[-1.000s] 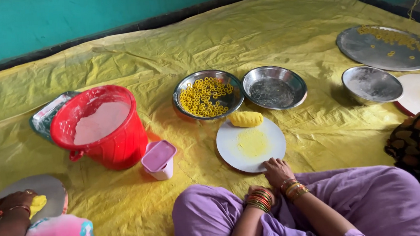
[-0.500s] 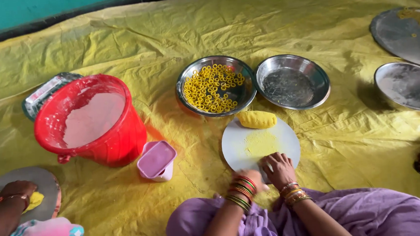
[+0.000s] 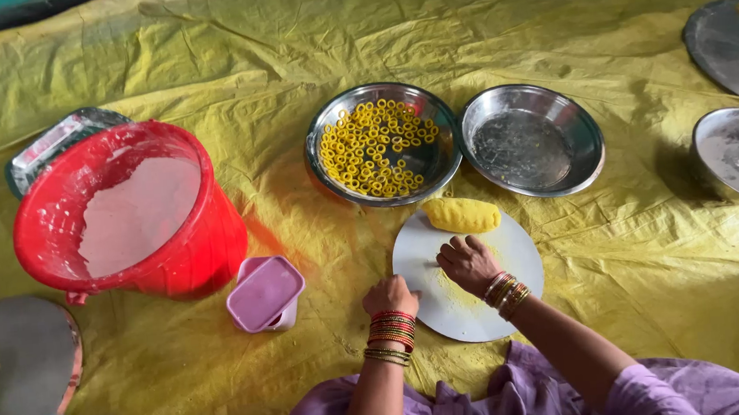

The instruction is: The person kneads a yellow dough ball on a white plate, repeatedly pressing and folding it by hand. A second person kneads dough on a separate board to the left. The camera wearer occasionally dips their hand into a small pink container and continues kneading.

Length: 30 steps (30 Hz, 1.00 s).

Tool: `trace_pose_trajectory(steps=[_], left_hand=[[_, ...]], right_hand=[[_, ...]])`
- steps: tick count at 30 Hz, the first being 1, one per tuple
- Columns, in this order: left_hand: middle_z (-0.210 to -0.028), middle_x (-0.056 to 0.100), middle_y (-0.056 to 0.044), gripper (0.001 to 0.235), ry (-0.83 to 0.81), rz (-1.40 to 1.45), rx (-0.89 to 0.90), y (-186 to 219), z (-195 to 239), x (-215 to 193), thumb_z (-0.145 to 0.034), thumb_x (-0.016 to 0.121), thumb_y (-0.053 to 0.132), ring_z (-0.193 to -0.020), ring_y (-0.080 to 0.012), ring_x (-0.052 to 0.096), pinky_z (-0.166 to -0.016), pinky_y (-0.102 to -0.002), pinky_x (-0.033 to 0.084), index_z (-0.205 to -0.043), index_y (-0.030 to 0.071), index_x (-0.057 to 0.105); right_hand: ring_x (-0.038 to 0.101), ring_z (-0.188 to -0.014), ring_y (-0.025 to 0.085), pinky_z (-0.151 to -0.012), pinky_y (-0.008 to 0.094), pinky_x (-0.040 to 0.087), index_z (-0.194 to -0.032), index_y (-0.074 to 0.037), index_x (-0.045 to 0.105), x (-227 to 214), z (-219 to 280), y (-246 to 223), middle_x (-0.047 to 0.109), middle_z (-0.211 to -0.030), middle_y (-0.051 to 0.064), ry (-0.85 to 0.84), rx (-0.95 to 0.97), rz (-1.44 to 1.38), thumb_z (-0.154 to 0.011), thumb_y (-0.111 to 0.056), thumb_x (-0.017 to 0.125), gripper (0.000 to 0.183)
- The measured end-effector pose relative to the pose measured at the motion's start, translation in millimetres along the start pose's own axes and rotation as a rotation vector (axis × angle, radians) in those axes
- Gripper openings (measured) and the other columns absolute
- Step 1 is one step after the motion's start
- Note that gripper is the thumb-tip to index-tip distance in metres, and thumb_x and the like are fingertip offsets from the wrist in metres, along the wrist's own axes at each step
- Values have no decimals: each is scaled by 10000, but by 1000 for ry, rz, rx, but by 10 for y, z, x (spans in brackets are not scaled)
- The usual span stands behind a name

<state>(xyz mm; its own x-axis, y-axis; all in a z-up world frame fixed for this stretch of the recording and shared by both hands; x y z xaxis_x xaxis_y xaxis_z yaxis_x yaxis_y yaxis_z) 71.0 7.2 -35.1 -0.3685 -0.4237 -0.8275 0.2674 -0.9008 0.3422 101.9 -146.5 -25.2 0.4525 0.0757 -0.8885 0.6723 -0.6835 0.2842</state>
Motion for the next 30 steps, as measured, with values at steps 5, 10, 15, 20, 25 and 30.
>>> trace_pose_trajectory(steps=[5, 10, 15, 20, 25, 30], left_hand=[[-1063, 749, -132, 366, 21, 19, 7, 68, 12, -7, -923, 732, 440, -1014, -314, 726, -855, -443, 575, -1013, 86, 755], [-1050, 753, -118, 366, 4, 25, 14, 110, 12, 25, -910, 746, 445, -998, -301, 730, -843, -435, 571, -1001, 91, 749], [-1044, 760, -124, 323, 39, 21, -12, -15, -20, 24, -919, 744, 419, -994, -304, 731, -840, -436, 577, -982, 102, 749], [-1038, 762, -138, 201, -12, -15, -11, 0, -76, 193, -963, 683, 266, -986, -299, 742, -832, -414, 599, -942, 89, 777], [-1050, 761, -153, 186, 4, -29, 31, 127, -53, 259, -991, 625, 160, -1001, -313, 734, -852, -430, 593, -942, 91, 791], [-1028, 770, -145, 235, -70, -74, 22, 81, 8, 370, -1026, 590, 161, -979, -282, 740, -848, -416, 598, -932, 81, 791]], right_hand=[[548, -890, 192, -739, 358, 465, -805, -151, 617, 5, 74, -128, 572, -830, -21, -52, -88, -27, -773, -191, 704, 101], [566, -933, 179, -764, 316, 481, -826, -157, 629, 75, -16, -133, 596, -872, -29, -109, -223, -32, -779, -160, 712, 96], [571, -965, 194, -808, 349, 494, -819, -146, 636, 220, -214, 55, 602, -875, -25, -201, -112, 71, -768, -173, 713, 96], [568, -967, 202, -805, 351, 505, -840, -137, 636, 290, -70, -28, 600, -895, -13, -199, -71, 43, -801, -175, 700, 84], [585, -967, 197, -789, 344, 534, -866, -135, 636, 317, 9, -29, 612, -918, -10, -225, -93, 12, -829, -172, 705, 86], [610, -957, 197, -808, 357, 544, -920, -149, 648, 480, -66, 132, 640, -954, -14, -372, -16, -55, -862, -246, 693, 122]])
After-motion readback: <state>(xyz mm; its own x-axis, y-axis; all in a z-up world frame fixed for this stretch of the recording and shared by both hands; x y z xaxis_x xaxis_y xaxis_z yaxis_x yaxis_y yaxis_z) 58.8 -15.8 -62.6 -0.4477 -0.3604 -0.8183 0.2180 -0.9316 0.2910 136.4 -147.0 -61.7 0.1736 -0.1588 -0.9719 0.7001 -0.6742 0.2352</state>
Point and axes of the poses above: each hand's wrist, its own z-axis away from the middle knuckle, its own x-axis out of the palm, y = z × x, the point moved 8 cm from there along -z, towards the middle knuckle
